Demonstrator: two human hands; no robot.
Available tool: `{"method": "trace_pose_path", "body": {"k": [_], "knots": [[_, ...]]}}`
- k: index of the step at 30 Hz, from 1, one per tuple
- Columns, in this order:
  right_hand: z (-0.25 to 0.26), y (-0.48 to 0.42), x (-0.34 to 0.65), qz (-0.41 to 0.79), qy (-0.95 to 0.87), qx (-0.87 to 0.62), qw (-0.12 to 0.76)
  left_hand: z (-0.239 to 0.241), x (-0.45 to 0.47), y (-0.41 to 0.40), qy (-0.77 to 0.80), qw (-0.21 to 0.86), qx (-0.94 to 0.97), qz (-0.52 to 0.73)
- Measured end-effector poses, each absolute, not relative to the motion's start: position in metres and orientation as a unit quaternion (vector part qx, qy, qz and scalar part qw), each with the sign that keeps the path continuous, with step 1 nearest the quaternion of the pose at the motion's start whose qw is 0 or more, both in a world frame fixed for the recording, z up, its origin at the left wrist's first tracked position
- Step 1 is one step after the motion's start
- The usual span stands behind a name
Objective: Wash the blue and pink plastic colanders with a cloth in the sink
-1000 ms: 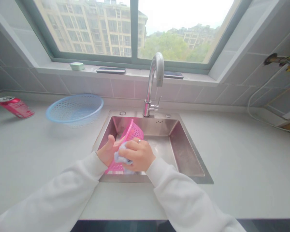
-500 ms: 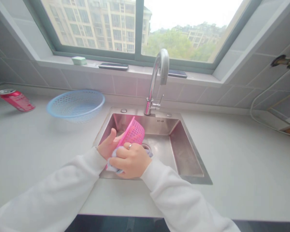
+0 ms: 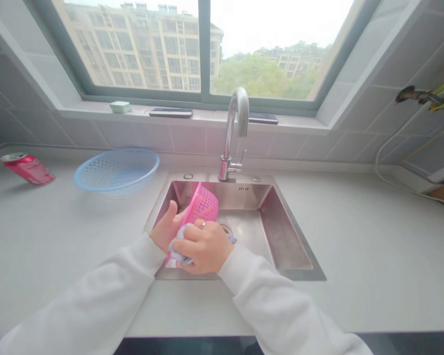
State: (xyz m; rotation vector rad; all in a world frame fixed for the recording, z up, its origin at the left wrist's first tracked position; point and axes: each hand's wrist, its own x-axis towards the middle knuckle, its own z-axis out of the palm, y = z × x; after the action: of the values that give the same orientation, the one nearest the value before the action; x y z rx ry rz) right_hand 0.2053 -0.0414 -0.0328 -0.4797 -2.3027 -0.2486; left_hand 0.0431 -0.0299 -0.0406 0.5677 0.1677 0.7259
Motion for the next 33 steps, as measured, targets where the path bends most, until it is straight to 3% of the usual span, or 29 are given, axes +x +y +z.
{"method": "trace_pose_path", "body": {"k": [2, 8, 11, 14, 16, 24, 28, 33], "knots": [[-0.035, -0.034, 0.210, -0.083, -0.891, -0.210, 0.395, -0.043, 0.043, -0.031, 0.085, 0.891, 0.278, 0.350], [-0.034, 0.002, 0.242, -0.008, -0.754, -0.467, 0.461, -0.053, 0.048, -0.034, 0.110, 0.882, 0.320, 0.328], [-0.035, -0.014, 0.229, -0.022, -0.820, -0.351, 0.451, -0.046, 0.048, -0.033, 0.114, 0.876, 0.300, 0.360], [-0.038, -0.035, 0.211, -0.064, -0.911, -0.183, 0.364, -0.039, 0.046, -0.032, 0.108, 0.886, 0.272, 0.361], [-0.038, -0.037, 0.208, -0.073, -0.917, -0.171, 0.353, -0.039, 0.044, -0.031, 0.104, 0.892, 0.269, 0.348], [-0.033, 0.020, 0.257, 0.120, -0.675, -0.538, 0.490, -0.059, 0.042, -0.033, 0.116, 0.888, 0.333, 0.293], [-0.038, 0.033, 0.271, 0.225, -0.561, -0.578, 0.548, -0.054, 0.042, -0.030, 0.135, 0.870, 0.357, 0.311], [-0.046, 0.036, 0.272, 0.245, -0.535, -0.583, 0.560, -0.035, 0.036, -0.029, 0.134, 0.838, 0.373, 0.375]]}}
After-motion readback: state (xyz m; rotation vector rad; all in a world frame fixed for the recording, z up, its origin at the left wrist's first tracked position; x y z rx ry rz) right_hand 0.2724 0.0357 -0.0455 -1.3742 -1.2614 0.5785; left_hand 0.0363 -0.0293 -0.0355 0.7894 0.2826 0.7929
